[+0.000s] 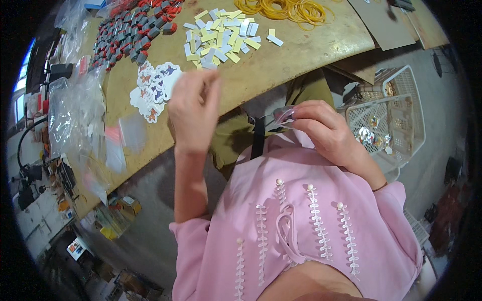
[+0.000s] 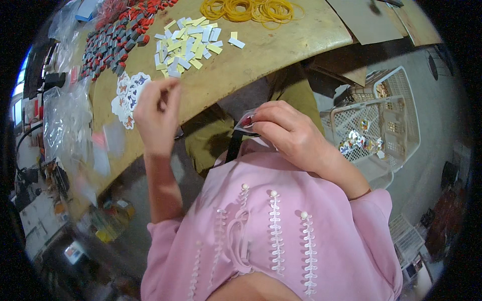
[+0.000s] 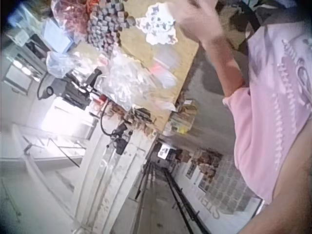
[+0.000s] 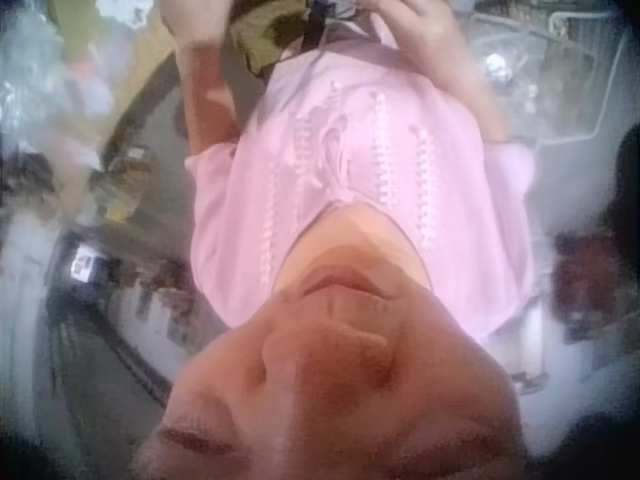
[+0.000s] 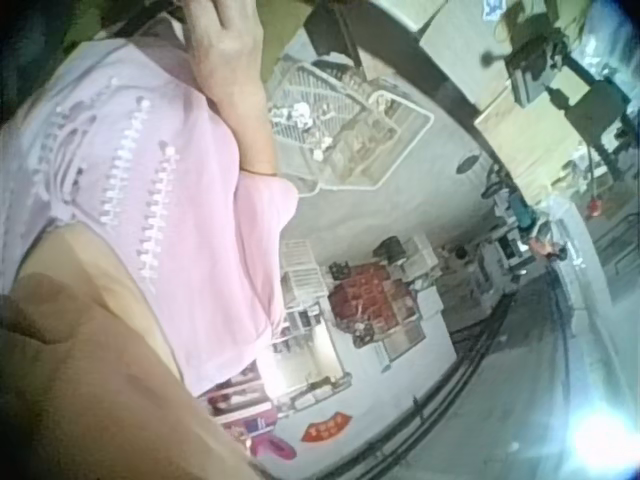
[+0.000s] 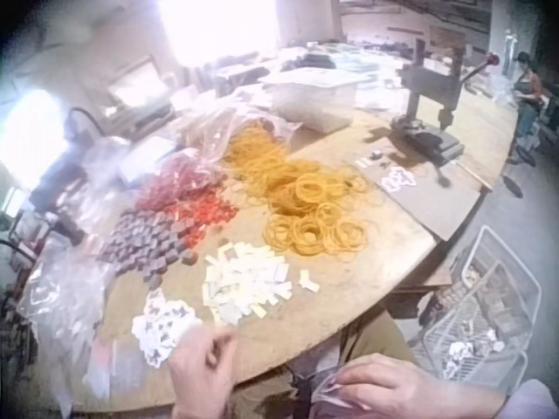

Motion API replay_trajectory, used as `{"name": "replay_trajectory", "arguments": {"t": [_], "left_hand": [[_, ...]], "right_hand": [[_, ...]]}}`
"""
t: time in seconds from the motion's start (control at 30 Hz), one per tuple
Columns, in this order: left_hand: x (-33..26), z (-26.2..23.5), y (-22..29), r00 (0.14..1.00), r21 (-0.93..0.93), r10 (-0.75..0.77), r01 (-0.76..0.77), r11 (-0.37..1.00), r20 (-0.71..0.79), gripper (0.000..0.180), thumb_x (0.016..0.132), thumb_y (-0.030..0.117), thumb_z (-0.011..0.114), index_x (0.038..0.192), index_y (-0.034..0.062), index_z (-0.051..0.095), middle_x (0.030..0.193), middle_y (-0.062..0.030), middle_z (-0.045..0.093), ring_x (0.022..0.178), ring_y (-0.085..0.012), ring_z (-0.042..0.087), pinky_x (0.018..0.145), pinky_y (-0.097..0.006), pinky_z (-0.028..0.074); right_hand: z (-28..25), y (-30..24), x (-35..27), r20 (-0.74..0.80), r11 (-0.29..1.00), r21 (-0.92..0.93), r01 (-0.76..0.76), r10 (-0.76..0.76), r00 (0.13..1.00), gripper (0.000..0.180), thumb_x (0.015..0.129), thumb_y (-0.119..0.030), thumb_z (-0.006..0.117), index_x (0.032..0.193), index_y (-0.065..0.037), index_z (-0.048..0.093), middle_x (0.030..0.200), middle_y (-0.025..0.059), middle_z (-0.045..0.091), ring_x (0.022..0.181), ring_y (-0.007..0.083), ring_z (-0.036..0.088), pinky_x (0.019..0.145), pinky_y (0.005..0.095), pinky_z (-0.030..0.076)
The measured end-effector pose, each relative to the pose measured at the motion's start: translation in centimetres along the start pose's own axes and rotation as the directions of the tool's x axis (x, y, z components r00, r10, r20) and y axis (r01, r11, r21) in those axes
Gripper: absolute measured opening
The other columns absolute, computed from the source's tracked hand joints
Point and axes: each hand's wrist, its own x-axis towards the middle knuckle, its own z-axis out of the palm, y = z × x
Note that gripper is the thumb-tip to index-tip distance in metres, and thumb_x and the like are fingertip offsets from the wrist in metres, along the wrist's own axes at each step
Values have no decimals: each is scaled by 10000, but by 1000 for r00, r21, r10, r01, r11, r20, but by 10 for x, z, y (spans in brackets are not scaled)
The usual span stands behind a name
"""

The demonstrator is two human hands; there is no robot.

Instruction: The person repeatedly picks small plastic bags, inserts a rubber band, a paper cutout, and a small rectangular piece, then places the filled bags on the table. The process is repeated with different cutouts and pieces from piles on the work surface.

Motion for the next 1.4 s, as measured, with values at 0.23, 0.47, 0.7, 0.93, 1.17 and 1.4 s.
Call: {"name": "replay_trajectory", "arguments": {"t": [0.23,0.47,0.7,0.93,1.17,1.4], "left_hand": [[29,4,-18,999,126,4,-10,992,48,323,858,132,864,1134,53,715,963,-91,682,763,-204,644,722,-353,554],[30,4,-19,991,-37,-116,118,992,61,240,871,82,848,1059,40,705,915,-64,652,706,-137,619,658,-292,537],[25,0,-26,962,-365,-239,270,891,130,100,972,71,772,1015,11,705,838,23,654,716,-36,550,660,-212,482],[21,-3,-28,951,-464,-284,308,830,123,88,1023,66,712,1079,7,679,901,4,699,762,-49,653,679,-213,526],[18,-1,-18,908,-477,-373,418,773,192,86,1018,58,707,1088,27,668,918,-38,724,790,-97,742,665,-246,558],[20,6,-26,992,264,122,-111,958,-25,137,981,125,727,1092,65,674,972,-153,750,736,-318,734,670,-396,580]], "right_hand": [[5,2,0,-12,1000,0,-18,18,1000,283,730,34,744,1003,3,679,1090,139,675,1055,349,690,867,416,594],[11,4,1,-19,999,21,-35,35,999,283,733,43,741,1005,1,676,1073,134,670,1030,336,689,847,406,589],[10,3,9,-4,996,75,-43,44,999,299,733,75,726,1015,-10,677,1072,125,671,1006,327,684,829,394,582],[15,2,9,7,991,107,-77,77,997,323,733,98,722,1032,-20,681,1095,120,672,1021,330,679,834,400,579],[17,0,15,-3,991,118,-66,67,998,300,761,89,736,1037,-18,684,1089,119,670,1025,331,677,839,400,576],[22,0,15,2,990,120,-70,70,998,291,765,91,742,1030,-19,693,1088,117,670,1017,330,679,836,397,578]]}}
